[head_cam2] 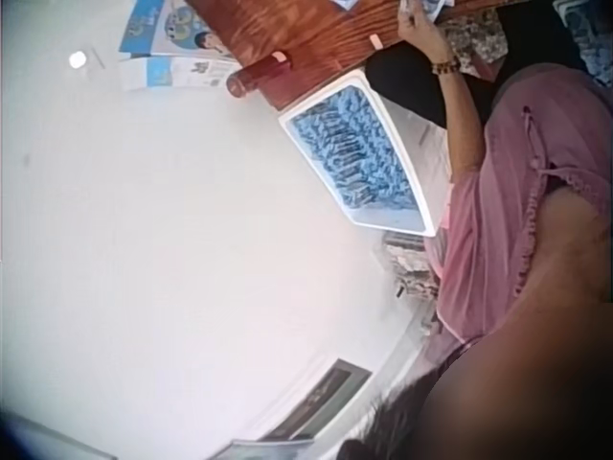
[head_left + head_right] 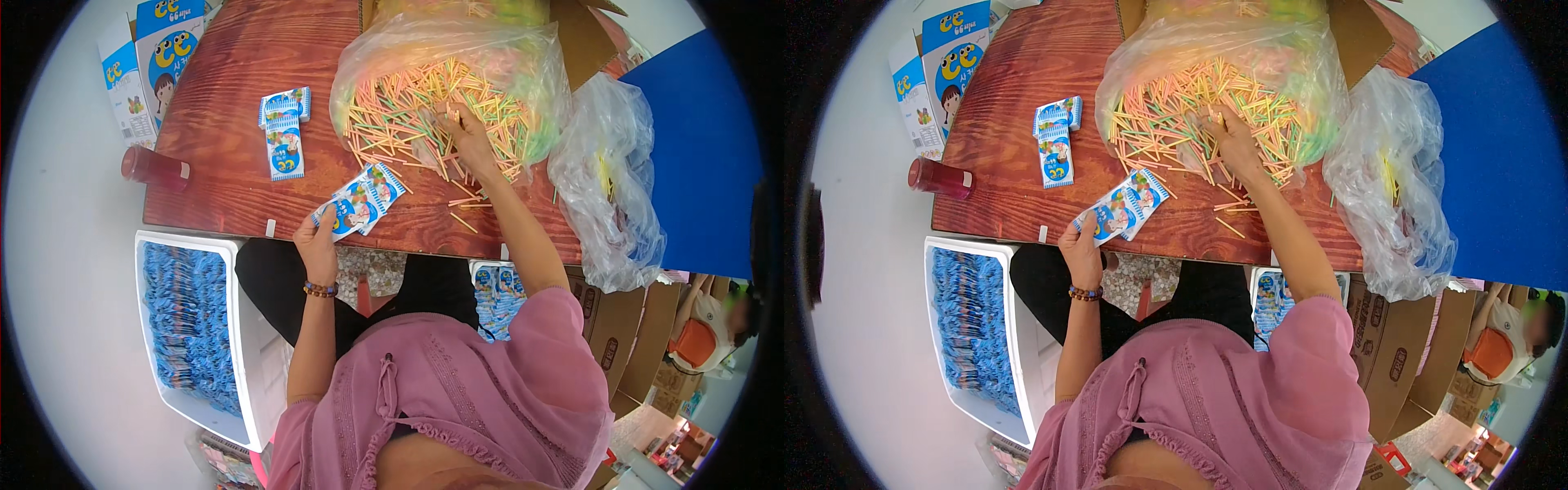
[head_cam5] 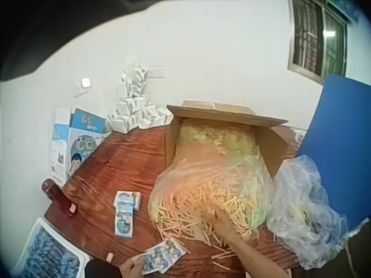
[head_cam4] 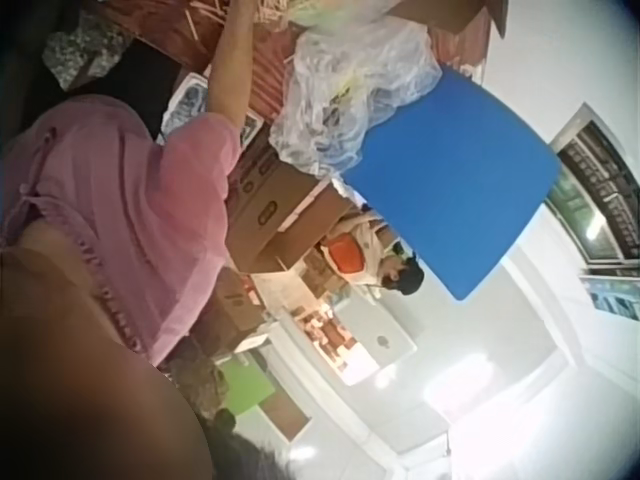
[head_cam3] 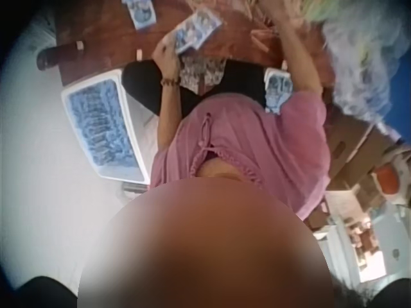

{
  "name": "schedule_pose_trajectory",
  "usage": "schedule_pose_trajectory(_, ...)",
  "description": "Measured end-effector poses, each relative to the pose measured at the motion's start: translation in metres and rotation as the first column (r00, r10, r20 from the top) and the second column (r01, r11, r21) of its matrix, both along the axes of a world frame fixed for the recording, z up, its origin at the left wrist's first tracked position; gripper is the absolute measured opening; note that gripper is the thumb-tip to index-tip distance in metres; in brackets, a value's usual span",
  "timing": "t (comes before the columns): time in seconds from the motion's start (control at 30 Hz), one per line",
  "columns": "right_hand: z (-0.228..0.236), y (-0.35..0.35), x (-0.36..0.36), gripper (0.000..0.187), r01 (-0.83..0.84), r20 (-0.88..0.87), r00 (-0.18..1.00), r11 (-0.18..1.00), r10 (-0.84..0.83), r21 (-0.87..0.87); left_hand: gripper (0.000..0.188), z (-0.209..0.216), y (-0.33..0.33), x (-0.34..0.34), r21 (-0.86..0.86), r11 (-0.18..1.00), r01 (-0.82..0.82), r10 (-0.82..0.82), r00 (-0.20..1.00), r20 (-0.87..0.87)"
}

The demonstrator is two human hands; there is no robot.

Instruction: Organizing small blue packets and thin yellow sticks on a table in a workshop setting.

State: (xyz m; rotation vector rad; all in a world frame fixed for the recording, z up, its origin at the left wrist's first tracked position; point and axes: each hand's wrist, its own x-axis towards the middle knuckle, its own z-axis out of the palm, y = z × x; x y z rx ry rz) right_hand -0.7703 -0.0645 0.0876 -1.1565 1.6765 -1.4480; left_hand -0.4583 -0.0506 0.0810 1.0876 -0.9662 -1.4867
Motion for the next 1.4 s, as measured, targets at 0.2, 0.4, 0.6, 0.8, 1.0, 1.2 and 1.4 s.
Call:
schedule_pose_trajectory(0.2, 0.000, 0.004, 0.000, 0.022, -0.046, 0.026, 0.999, 0.999, 0.046, -0.026, 0.018, -0.002, 0.000, 0.001, -0.020, 1.000, -0.009, 0.009, 1.000, -0.020)
schedule_pose_trajectory(0.4, -0.002, 0.008, 0.000, 0.018, 0.057, -0.730, 0.684, 0.997, -0.004, 0.047, 0.019, 0.000, -0.004, -0.001, -0.042, 0.997, -0.065, 0.063, 0.998, -0.028)
schedule_pose_trajectory(0.6, 0.005, 0.009, 0.022, 0.025, 0.051, 0.088, 0.996, 0.970, -0.031, -0.238, 0.022, 0.023, -0.002, -0.013, 0.064, 0.994, -0.089, 0.103, 0.959, -0.262)
schedule_pose_trajectory(0.8, 0.065, 0.011, 0.111, 0.026, 0.117, 0.718, 0.601, 0.850, 0.352, -0.514, 0.022, 0.027, -0.004, -0.032, 0.118, 0.991, 0.067, 0.000, 0.868, -0.497)
schedule_pose_trajectory(1.0, 0.077, 0.015, 0.152, 0.026, 0.164, 0.723, 0.598, 0.829, 0.347, -0.534, 0.023, 0.029, -0.005, -0.035, 0.151, 0.987, 0.058, 0.034, 0.837, -0.546)
schedule_pose_trajectory(1.2, 0.075, 0.015, 0.170, 0.023, 0.239, 0.772, 0.576, 0.848, 0.269, -0.474, 0.023, 0.027, -0.005, -0.032, 0.122, 0.992, 0.043, 0.034, 0.823, -0.567)
schedule_pose_trajectory(1.4, 0.068, 0.025, 0.186, 0.019, 0.173, 0.750, 0.599, 0.869, 0.280, -0.463, 0.023, 0.026, -0.006, -0.030, 0.091, 0.995, 0.030, 0.031, 0.793, -0.608)
